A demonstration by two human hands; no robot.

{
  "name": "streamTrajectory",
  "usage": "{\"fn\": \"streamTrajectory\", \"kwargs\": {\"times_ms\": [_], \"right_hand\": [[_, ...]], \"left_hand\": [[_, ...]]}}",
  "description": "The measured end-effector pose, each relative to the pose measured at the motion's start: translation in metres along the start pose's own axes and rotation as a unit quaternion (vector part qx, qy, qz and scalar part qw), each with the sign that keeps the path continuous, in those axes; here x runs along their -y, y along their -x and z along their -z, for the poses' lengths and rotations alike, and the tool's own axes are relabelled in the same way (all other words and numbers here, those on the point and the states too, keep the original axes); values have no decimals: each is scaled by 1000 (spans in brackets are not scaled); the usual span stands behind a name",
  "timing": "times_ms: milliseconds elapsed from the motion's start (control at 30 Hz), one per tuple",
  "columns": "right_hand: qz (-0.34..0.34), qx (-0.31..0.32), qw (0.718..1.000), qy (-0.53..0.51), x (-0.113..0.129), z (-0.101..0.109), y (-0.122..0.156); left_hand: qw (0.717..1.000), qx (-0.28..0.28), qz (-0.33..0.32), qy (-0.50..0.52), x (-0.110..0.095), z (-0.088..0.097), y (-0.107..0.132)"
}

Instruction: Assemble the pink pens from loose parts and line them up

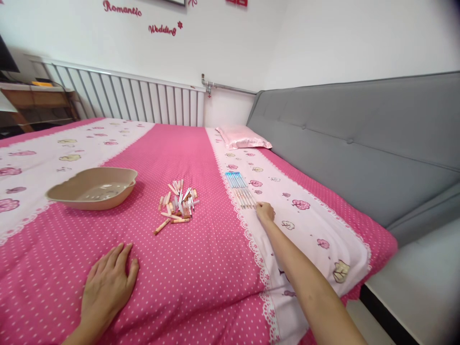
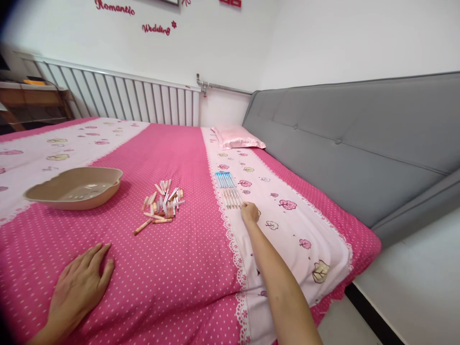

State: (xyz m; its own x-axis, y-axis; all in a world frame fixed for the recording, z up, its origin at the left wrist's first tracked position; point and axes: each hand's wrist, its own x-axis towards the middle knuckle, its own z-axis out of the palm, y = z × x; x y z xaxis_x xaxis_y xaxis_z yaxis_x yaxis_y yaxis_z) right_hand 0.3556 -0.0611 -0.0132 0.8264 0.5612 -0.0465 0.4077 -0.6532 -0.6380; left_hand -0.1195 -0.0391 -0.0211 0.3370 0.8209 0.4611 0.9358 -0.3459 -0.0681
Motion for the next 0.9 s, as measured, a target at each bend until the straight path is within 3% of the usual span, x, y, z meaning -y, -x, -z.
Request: {"fn": "streamTrajectory", "kwargs": {"times_ms": [467, 900], "right_hand": [[49, -20, 999, 1, -8, -6, 0], [42, -19, 999, -1, -8, -8, 0]], "left_hand": [[1000, -8, 0, 3, -1, 0, 1], [1000, -15, 0, 14, -2, 1, 1]]}}
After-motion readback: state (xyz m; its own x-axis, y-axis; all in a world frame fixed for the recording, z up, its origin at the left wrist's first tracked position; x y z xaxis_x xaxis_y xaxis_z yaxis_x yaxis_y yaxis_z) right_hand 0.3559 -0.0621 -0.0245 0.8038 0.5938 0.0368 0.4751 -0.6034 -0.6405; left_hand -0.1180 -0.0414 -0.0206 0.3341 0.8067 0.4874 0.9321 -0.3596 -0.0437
